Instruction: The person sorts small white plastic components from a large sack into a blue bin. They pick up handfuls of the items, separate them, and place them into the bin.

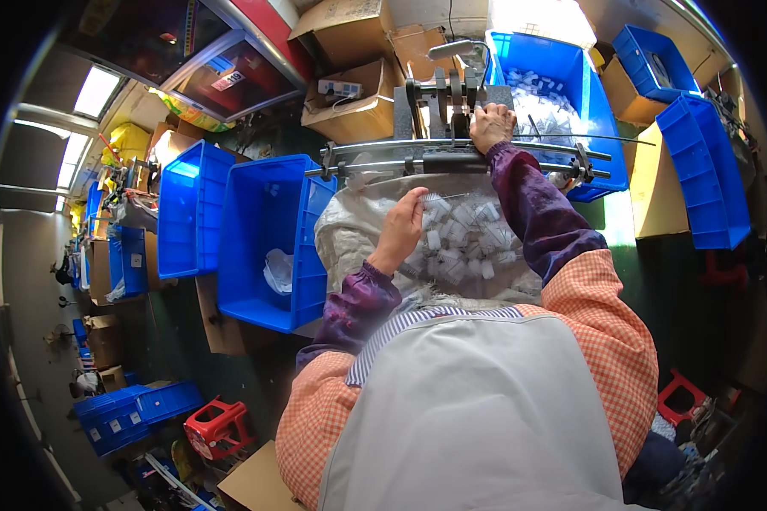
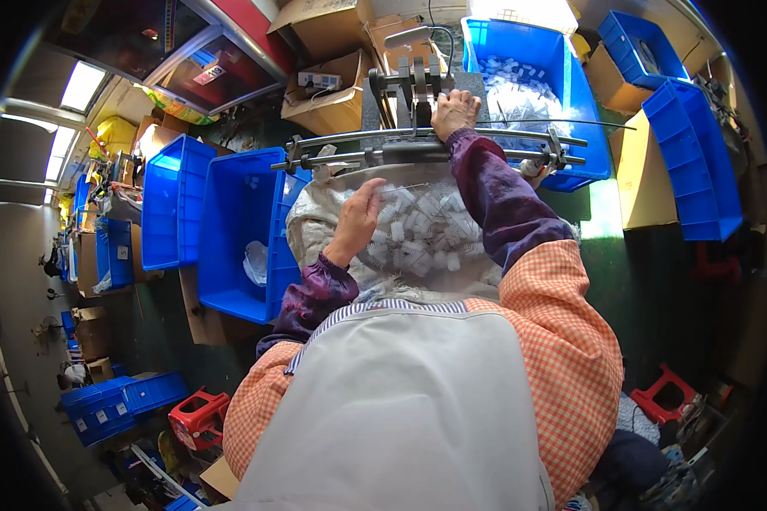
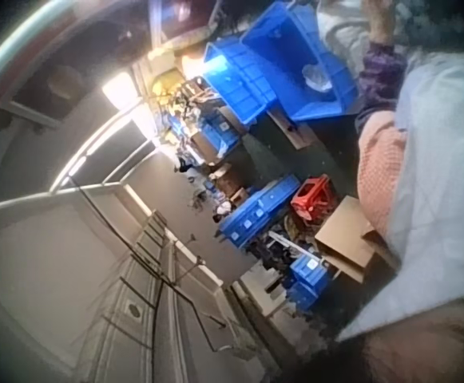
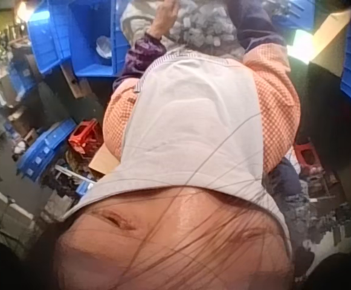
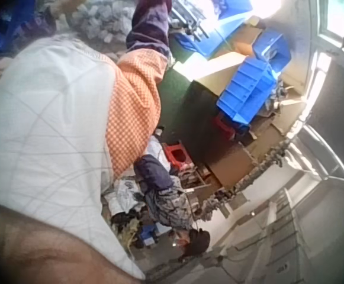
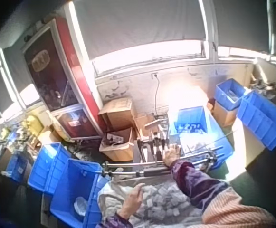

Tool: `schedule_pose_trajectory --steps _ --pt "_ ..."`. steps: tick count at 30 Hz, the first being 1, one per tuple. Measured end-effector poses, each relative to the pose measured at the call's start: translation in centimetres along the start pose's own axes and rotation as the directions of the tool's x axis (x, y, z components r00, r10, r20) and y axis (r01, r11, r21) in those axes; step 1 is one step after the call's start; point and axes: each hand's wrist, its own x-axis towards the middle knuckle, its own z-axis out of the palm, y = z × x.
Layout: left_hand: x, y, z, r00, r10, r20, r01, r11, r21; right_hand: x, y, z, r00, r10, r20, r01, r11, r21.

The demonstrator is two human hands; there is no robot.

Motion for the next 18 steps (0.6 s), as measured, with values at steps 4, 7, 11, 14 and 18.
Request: schedule_pose_trajectory --steps 4,7,11,14,18 --pt "0.3 -0.1 -0.1 0.999 -0.046 0.01 0.046 0.999 0.001 -0.1 3.0 -0.1 0.999 0.034 0.017 -0.035 0.998 0.046" --pt "0.9 0.4 0.1 0.998 -0.057 0.035 0.057 0.998 -0.009 1.1 5.9 0.2 0.996 0.055 0.068 -0.059 0.997 0.056" --pt "1.5 0.4 0.8 0.999 0.05 0.004 -0.05 0.998 0.043 2.8 6.6 -2.2 0.969 -0.029 0.244 0.061 0.99 -0.125" --pt "1.9 1.4 1.1 0.997 0.078 0.028 -0.08 0.995 0.057 4.6 8.5 -3.5 0.969 0.109 0.222 -0.056 0.971 -0.232" --pt "2.7 1.7 2.1 0.98 0.199 0.018 -0.2 0.971 0.131 4.7 11.2 -6.1 0.925 0.38 -0.008 -0.375 0.909 -0.18"
